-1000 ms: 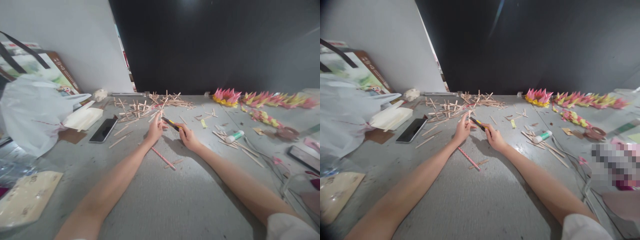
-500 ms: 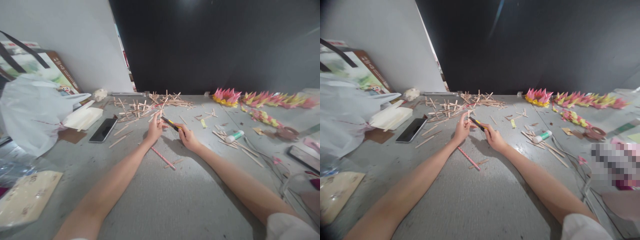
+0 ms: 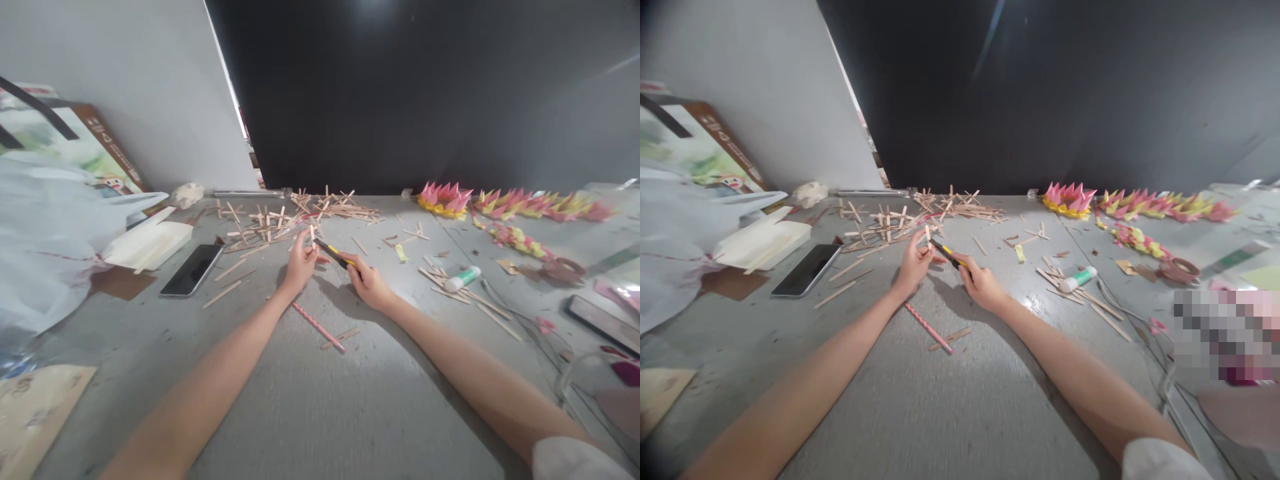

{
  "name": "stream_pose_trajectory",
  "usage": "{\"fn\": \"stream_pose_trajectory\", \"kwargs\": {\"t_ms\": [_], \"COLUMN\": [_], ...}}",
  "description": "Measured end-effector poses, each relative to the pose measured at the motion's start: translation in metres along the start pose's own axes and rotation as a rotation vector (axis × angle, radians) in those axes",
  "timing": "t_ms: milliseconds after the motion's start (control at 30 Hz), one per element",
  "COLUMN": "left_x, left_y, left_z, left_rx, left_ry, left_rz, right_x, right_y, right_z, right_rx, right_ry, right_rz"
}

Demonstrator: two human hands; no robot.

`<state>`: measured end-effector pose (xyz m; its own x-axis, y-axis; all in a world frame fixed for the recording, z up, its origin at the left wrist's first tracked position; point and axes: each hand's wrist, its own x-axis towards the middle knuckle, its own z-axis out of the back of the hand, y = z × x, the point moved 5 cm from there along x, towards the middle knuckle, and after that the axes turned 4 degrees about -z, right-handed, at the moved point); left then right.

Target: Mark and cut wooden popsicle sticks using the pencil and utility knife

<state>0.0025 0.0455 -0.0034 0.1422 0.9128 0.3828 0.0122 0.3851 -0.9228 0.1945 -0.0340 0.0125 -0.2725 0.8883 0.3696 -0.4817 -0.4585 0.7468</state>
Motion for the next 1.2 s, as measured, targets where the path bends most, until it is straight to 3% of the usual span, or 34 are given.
{"fn": "stream_pose_trajectory", "kwargs": {"t_ms": [400,833,1200], "left_x": [0.000,-0.001,0.000], "left_y": [0.010,0.000,0.004], "left_z": [0.004,0.000,0.000], "left_rx": [0.001,-0.013,0.029], "left_ry": [-0.057,-0.016,0.007], "left_rz": [0.055,0.078,0.055], "right_x": [0.012,0.012,0.012], "right_y": [-0.014,-0.013,-0.013], "right_z": [0.000,0.002,0.003], "right_rx": [0.352,0.361,0.300], "right_ry": [0.071,0.074,0.052], "right_rz": [-0.119,-0.171,-0.099]}}
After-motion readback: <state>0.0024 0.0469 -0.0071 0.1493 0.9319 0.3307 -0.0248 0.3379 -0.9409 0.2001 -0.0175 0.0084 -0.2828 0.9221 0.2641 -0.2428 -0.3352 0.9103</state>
